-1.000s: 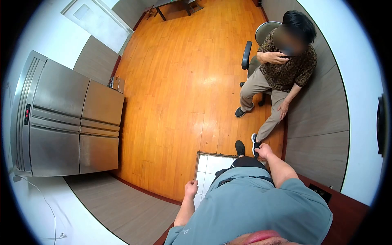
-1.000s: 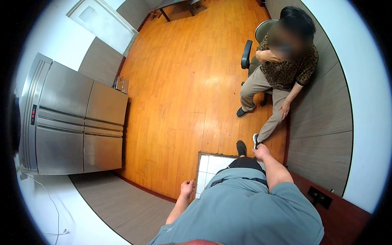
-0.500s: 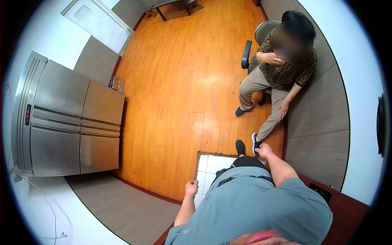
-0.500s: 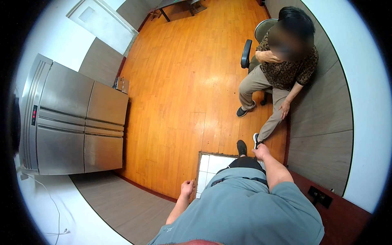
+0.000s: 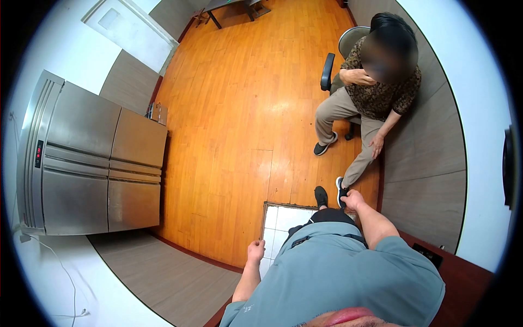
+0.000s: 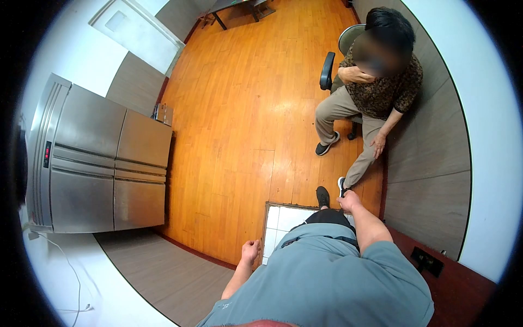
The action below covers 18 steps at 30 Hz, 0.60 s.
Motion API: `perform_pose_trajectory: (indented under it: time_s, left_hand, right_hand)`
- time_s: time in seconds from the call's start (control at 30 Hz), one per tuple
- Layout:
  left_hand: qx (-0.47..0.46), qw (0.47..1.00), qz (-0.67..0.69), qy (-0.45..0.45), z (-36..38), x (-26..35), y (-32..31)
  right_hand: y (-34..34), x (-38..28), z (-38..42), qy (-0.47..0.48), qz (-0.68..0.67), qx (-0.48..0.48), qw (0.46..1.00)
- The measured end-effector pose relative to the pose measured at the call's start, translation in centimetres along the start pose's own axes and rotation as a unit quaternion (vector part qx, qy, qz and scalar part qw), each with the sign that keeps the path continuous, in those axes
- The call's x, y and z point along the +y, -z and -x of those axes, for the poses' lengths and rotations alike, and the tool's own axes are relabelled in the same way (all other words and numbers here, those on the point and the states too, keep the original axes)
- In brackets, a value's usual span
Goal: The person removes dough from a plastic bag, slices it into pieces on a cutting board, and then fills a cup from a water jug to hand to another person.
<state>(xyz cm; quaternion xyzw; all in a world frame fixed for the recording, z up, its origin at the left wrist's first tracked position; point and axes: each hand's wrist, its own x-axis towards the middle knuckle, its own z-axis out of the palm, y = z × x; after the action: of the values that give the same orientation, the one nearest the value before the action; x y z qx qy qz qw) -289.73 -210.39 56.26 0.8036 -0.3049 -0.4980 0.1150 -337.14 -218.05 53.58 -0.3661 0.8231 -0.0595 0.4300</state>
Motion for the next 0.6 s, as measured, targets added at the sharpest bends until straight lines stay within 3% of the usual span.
perform_pose_trajectory:
  time_s: [0.6]
  left_hand:
    - [-0.003,0.999,-0.034,0.001,0.7,-0.1,-0.8]
  right_hand:
    - [0.1,1.1,0.3,0.005,0.015,-0.021,1.0]
